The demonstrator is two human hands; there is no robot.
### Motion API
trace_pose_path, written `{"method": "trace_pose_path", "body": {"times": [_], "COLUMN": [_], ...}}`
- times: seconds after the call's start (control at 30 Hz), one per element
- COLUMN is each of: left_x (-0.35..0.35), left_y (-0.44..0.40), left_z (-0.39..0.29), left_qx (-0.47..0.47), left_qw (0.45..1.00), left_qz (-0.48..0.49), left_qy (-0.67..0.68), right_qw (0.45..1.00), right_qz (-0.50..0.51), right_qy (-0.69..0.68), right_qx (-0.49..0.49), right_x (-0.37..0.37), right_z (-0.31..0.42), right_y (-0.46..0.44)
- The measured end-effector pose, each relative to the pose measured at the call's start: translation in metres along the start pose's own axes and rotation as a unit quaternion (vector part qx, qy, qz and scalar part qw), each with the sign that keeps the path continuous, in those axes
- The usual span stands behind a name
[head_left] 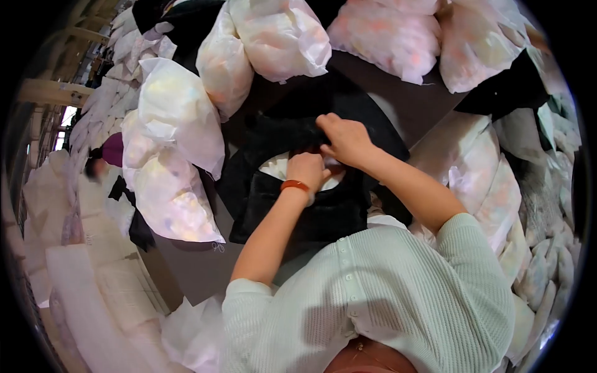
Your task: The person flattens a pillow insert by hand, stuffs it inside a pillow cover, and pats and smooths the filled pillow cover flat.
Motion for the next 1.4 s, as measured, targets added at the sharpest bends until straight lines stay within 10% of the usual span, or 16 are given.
{"method": "trace_pose_path", "body": {"times": [0.1, 0.2, 0.33, 0.4, 0.5, 0.67, 0.87, 1.23, 1.4], "left_x": [-0.024, -0.026, -0.013, -0.043, -0.070, 0.031, 0.033, 0.055, 0.099], "left_y": [0.034, 0.049, 0.041, 0.068, 0.116, 0.109, 0.138, 0.152, 0.196], "left_z": [0.004, -0.015, -0.016, 0.013, 0.076, 0.177, 0.190, 0.236, 0.222], "left_qx": [0.129, 0.252, 0.185, 0.159, -0.004, -0.208, -0.194, -0.249, -0.298], "left_qw": [0.966, 0.918, 0.963, 0.898, 0.862, 0.868, 0.770, 0.793, 0.798], "left_qz": [-0.178, -0.229, -0.149, -0.287, -0.493, -0.329, -0.488, -0.410, -0.305], "left_qy": [0.137, 0.206, 0.125, 0.292, 0.119, 0.308, 0.362, 0.375, 0.426], "right_qw": [0.986, 0.987, 0.943, 0.942, 0.972, 0.972, 0.956, 0.963, 0.990], "right_qz": [0.144, 0.068, 0.053, 0.031, -0.097, -0.027, 0.227, 0.068, 0.041], "right_qy": [0.010, -0.130, -0.285, -0.300, -0.182, -0.176, -0.150, -0.086, -0.022], "right_qx": [0.084, 0.063, 0.161, 0.149, 0.114, -0.151, -0.109, -0.245, -0.136], "right_x": [0.006, 0.011, 0.014, 0.004, -0.040, -0.004, 0.073, 0.013, 0.028], "right_z": [-0.030, -0.027, -0.036, -0.034, -0.014, 0.085, 0.078, 0.089, 0.057], "right_y": [0.033, 0.050, 0.055, 0.063, 0.073, 0.049, 0.044, 0.056, 0.063]}}
Point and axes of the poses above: each hand's wrist, its own y-axis away from the middle knuckle, its own x-axis out of the palm, z = x × y, the point moved 8 cm from there along -y, towards the middle knuckle, and after that the axes turned 2 degrees about y, right-handed, at the moved point
